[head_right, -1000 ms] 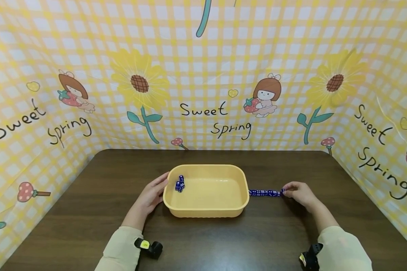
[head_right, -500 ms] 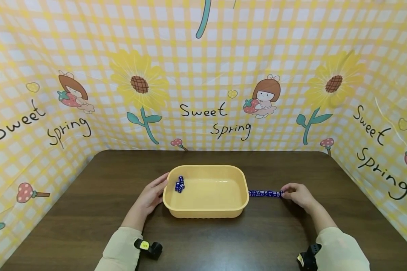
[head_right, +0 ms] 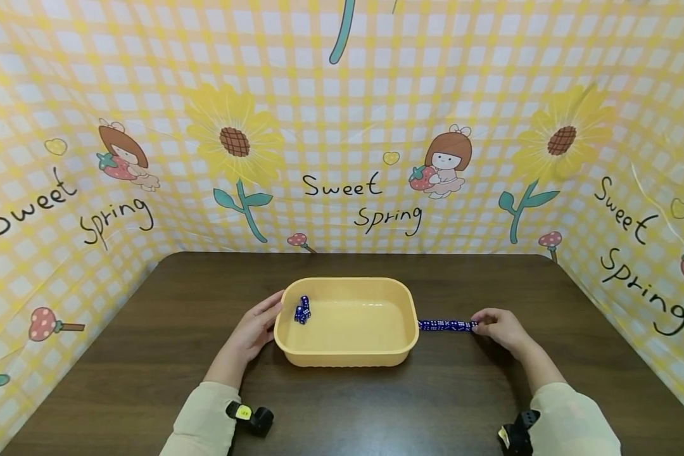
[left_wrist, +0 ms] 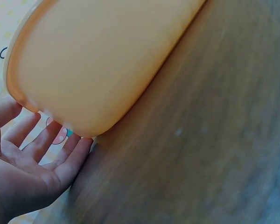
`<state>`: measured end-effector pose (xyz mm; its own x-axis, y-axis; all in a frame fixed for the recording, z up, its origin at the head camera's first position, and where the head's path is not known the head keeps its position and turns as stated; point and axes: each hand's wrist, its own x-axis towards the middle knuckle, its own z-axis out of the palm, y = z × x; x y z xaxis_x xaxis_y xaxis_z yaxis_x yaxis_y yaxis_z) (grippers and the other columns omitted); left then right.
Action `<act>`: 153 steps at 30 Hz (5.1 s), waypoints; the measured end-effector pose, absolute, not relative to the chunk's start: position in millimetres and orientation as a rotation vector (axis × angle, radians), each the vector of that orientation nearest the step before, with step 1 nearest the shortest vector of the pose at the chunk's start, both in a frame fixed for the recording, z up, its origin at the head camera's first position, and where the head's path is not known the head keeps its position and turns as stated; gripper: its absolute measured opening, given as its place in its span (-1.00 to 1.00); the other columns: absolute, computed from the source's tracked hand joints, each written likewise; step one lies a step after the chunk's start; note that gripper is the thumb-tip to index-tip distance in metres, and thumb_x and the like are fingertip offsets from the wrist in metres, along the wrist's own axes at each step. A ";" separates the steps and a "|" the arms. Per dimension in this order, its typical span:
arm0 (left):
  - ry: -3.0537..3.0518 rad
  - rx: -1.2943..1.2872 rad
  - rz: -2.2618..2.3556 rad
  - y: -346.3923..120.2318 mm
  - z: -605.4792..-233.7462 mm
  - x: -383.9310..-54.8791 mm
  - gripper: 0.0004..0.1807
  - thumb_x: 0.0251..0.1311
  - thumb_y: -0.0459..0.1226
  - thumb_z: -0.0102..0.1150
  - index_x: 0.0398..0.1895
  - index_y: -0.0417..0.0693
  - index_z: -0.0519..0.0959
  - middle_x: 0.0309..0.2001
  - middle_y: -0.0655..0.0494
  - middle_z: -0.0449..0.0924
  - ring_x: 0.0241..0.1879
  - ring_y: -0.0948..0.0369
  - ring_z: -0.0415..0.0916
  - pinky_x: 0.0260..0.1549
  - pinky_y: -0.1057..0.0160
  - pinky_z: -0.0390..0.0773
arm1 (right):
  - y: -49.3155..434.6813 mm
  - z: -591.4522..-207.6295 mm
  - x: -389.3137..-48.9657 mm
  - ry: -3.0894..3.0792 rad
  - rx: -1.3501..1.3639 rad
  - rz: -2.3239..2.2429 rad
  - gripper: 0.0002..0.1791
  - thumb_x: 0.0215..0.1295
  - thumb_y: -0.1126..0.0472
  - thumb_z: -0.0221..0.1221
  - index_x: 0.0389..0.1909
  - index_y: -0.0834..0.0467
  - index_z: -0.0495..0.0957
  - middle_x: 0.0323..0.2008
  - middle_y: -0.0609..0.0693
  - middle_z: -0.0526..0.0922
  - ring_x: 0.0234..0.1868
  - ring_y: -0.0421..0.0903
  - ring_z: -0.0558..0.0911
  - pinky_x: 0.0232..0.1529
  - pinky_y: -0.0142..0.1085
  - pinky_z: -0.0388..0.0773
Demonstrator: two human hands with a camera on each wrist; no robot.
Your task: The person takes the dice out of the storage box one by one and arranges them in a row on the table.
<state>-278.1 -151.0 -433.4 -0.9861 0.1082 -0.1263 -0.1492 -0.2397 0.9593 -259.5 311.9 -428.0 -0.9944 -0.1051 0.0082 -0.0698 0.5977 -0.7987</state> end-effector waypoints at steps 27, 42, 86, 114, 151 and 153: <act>1.828 -0.060 2.352 -151.1 -433.8 -277.0 -0.52 0.15 -0.25 0.01 0.18 -0.07 0.28 0.11 -0.09 0.29 0.00 0.02 0.29 -0.21 0.06 0.39 | 321.6 -392.2 -265.4 2.715 -0.168 -1.350 -0.51 0.09 0.20 0.14 -0.10 0.52 0.31 -0.37 0.14 0.55 -0.35 0.05 0.51 -0.35 -0.19 0.43; 1.813 -0.055 2.369 -151.8 -434.0 -276.2 -0.51 0.15 -0.25 0.02 0.18 -0.07 0.28 0.11 -0.09 0.29 0.02 -0.01 0.27 -0.23 0.05 0.39 | 305.2 -354.6 -282.0 2.747 -0.192 -1.304 -0.52 0.13 0.17 0.12 -0.07 0.48 0.32 -0.38 0.13 0.52 -0.26 0.10 0.51 -0.26 -0.15 0.43; 1.825 -0.054 2.354 -151.8 -435.3 -277.6 -0.52 0.17 -0.28 -0.01 0.19 -0.09 0.27 0.12 -0.13 0.27 0.02 -0.04 0.26 -0.23 0.07 0.39 | 168.8 -329.9 -330.8 2.625 -0.485 -1.373 -0.63 0.10 0.22 0.13 -0.09 0.34 0.43 -0.31 0.11 0.53 -0.26 0.07 0.50 -0.22 -0.12 0.38; 1.841 -0.035 2.345 -151.0 -433.2 -277.2 -0.51 0.17 -0.26 -0.02 0.20 -0.09 0.25 0.13 -0.12 0.25 0.03 -0.02 0.26 -0.20 0.03 0.37 | 82.4 -369.1 -332.3 2.395 -0.485 -1.581 -0.71 0.06 0.33 0.15 -0.18 0.38 0.46 -0.47 -0.05 0.54 -0.28 0.11 0.50 -0.23 0.00 0.33; 1.793 -0.029 2.373 -151.3 -433.5 -277.2 -0.51 0.16 -0.28 -0.01 0.19 -0.11 0.26 0.09 -0.15 0.29 0.01 -0.04 0.27 -0.24 0.08 0.40 | 23.4 -407.4 -322.5 2.283 -0.515 -1.564 -0.76 -0.06 0.47 0.13 -0.28 0.44 0.50 -0.55 0.05 0.53 -0.58 -0.15 0.45 -0.45 -0.26 0.46; 1.792 -0.025 2.375 -151.2 -433.4 -276.8 -0.52 0.17 -0.29 -0.03 0.19 -0.12 0.25 0.10 -0.15 0.28 0.02 -0.05 0.26 -0.24 0.08 0.40 | 23.5 -407.6 -322.0 2.290 -0.513 -1.552 -0.76 -0.05 0.46 0.14 -0.28 0.44 0.49 -0.59 -0.01 0.49 -0.60 -0.18 0.42 -0.48 -0.29 0.45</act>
